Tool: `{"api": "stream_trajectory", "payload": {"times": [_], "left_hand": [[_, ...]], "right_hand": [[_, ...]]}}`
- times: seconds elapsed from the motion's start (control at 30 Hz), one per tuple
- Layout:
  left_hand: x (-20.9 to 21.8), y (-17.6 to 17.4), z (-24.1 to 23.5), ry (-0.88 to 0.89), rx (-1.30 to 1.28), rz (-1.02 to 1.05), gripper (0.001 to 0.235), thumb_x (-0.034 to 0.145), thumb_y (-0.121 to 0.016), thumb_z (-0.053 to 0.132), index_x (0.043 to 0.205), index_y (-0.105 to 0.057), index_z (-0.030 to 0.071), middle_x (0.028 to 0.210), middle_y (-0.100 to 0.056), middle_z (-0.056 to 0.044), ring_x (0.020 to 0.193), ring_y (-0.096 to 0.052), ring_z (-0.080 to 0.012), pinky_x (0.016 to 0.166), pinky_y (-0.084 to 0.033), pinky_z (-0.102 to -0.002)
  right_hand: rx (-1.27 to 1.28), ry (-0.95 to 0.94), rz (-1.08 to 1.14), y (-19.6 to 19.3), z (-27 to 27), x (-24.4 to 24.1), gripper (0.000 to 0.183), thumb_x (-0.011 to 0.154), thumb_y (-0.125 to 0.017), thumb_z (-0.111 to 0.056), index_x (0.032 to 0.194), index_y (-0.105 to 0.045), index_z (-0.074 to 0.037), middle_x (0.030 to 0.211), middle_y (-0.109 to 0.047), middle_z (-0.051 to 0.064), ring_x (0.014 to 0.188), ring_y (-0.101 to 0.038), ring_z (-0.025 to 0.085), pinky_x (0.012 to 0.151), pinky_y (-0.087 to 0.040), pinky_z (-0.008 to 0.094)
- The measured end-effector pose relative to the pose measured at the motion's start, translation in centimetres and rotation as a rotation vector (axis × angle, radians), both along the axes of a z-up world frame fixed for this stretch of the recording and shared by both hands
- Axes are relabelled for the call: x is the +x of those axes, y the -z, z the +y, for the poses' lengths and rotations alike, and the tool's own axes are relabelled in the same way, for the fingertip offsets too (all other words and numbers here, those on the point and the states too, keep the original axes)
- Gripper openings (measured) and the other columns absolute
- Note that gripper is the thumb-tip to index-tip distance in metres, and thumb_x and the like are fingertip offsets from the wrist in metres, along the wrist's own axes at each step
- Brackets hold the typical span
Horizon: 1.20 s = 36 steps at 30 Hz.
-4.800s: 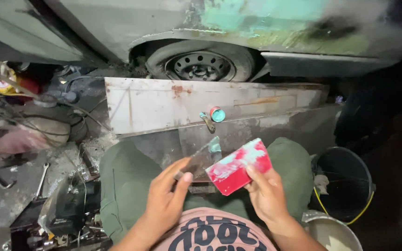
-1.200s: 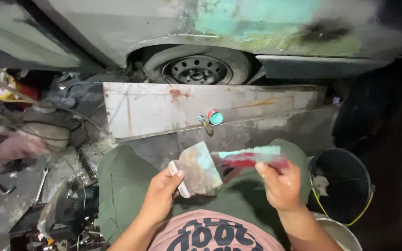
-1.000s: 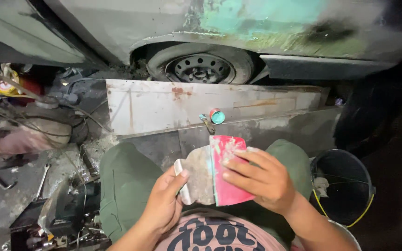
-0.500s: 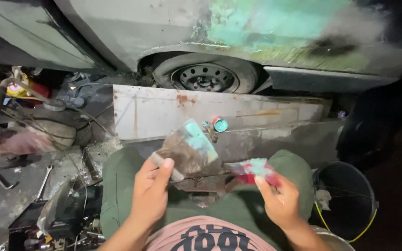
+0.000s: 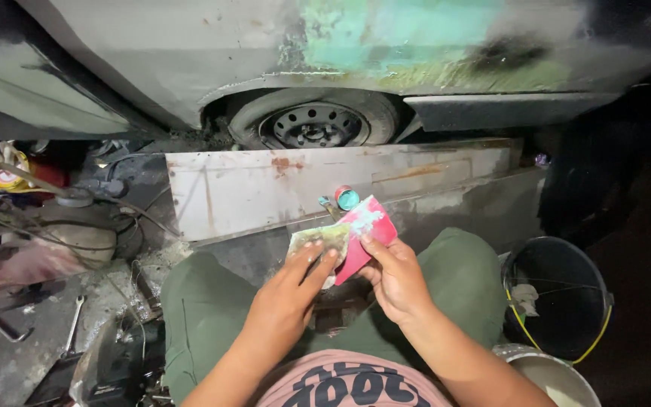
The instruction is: The person mixes a light blue paste with a hardener on a red plastic card using a metal putty knife. They then apply the mixed filler to the car's wheel arch area, smoothing it over the surface.
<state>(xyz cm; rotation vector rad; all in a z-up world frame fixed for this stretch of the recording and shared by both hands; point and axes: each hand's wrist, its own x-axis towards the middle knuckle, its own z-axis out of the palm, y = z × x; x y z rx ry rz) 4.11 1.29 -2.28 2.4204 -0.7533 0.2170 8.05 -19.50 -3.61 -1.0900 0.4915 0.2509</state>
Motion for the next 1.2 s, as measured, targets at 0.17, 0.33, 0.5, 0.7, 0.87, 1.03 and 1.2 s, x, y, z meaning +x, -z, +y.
{"api": "stream_trajectory", "payload": {"times": [0.17, 0.33, 0.5, 0.7, 0.87, 1.03, 1.2], "left_hand": [[0.6, 0.1, 1.9, 0.003, -0.008, 0.010, 0.084, 0.073, -0.055, -0.013, 0.153, -0.046, 0.013, 0.154, -0.052, -0.013, 0.139, -0.054, -0.0330, 0.107, -0.050, -0.042], [1.2, 3.4, 3.2, -0.129, -0.132, 0.145, 0.059, 0.086, -0.059, -0.002, 0.141, -0.060, 0.018, 0.142, -0.067, 0.001, 0.127, -0.065, -0.0234, 0.103, -0.053, -0.037], [2.2, 5.7, 3.1, -0.722, -0.579, 0.757, 0.052, 0.095, -0.053, 0.044, 0.136, -0.068, 0.015, 0.128, -0.075, 0.001, 0.117, -0.062, -0.0089, 0.097, -0.047, -0.030], [6.3, 7.1, 1.6, -0.832, -1.826, 1.033, 0.029, 0.101, -0.057, 0.013, 0.129, -0.059, 0.012, 0.121, -0.073, -0.011, 0.101, -0.071, -0.0234, 0.074, -0.057, -0.035], [10.9, 5.9, 1.3, -0.901, -1.856, 1.019, 0.041, 0.102, -0.049, 0.010, 0.144, -0.049, 0.011, 0.145, -0.058, -0.012, 0.132, -0.057, -0.0304, 0.107, -0.047, -0.061], [15.8, 6.2, 2.3, -0.764, -1.935, 0.946, 0.045, 0.104, -0.049, 0.014, 0.149, -0.048, 0.016, 0.152, -0.054, -0.014, 0.137, -0.056, -0.0351, 0.110, -0.045, -0.060], [17.4, 5.9, 4.0, -0.766, -1.990, 0.881, 0.043, 0.106, -0.047, 0.016, 0.149, -0.045, 0.015, 0.155, -0.052, -0.013, 0.138, -0.055, -0.0357, 0.113, -0.045, -0.058]], "right_hand": [[0.039, 0.003, -0.069, 0.8, -0.8, 0.7, 0.012, 0.097, -0.067, -0.015, 0.105, -0.069, -0.007, 0.092, -0.076, 0.007, 0.075, -0.070, 0.013, 0.058, -0.055, 0.023], [0.216, 0.006, -0.161, -1.5, -2.3, 1.2, 0.024, 0.099, -0.063, -0.017, 0.120, -0.065, -0.005, 0.105, -0.075, 0.012, 0.090, -0.073, 0.020, 0.073, -0.062, 0.033], [0.117, 0.009, -0.210, -4.3, -3.3, 2.1, 0.019, 0.099, -0.063, -0.018, 0.114, -0.067, -0.007, 0.102, -0.075, 0.008, 0.089, -0.072, 0.020, 0.071, -0.061, 0.034], [0.156, 0.164, -0.195, -2.8, -3.5, 4.5, 0.023, 0.092, -0.063, -0.007, 0.114, -0.067, 0.001, 0.104, -0.075, 0.016, 0.092, -0.075, 0.030, 0.077, -0.064, 0.045], [0.171, 0.206, -0.227, -0.9, -3.4, 8.4, 0.025, 0.090, -0.065, -0.002, 0.115, -0.067, -0.004, 0.102, -0.074, 0.012, 0.092, -0.074, 0.024, 0.082, -0.063, 0.038], [0.197, 0.223, -0.203, 0.1, -0.1, 14.4, 0.019, 0.090, -0.071, -0.006, 0.109, -0.070, -0.007, 0.097, -0.075, 0.009, 0.085, -0.076, 0.019, 0.081, -0.065, 0.032], [0.159, 0.151, -0.062, 11.6, 3.0, 23.2, 0.032, 0.086, -0.080, -0.012, 0.112, -0.063, -0.006, 0.098, -0.068, 0.009, 0.088, -0.068, 0.025, 0.081, -0.061, 0.039]]}}
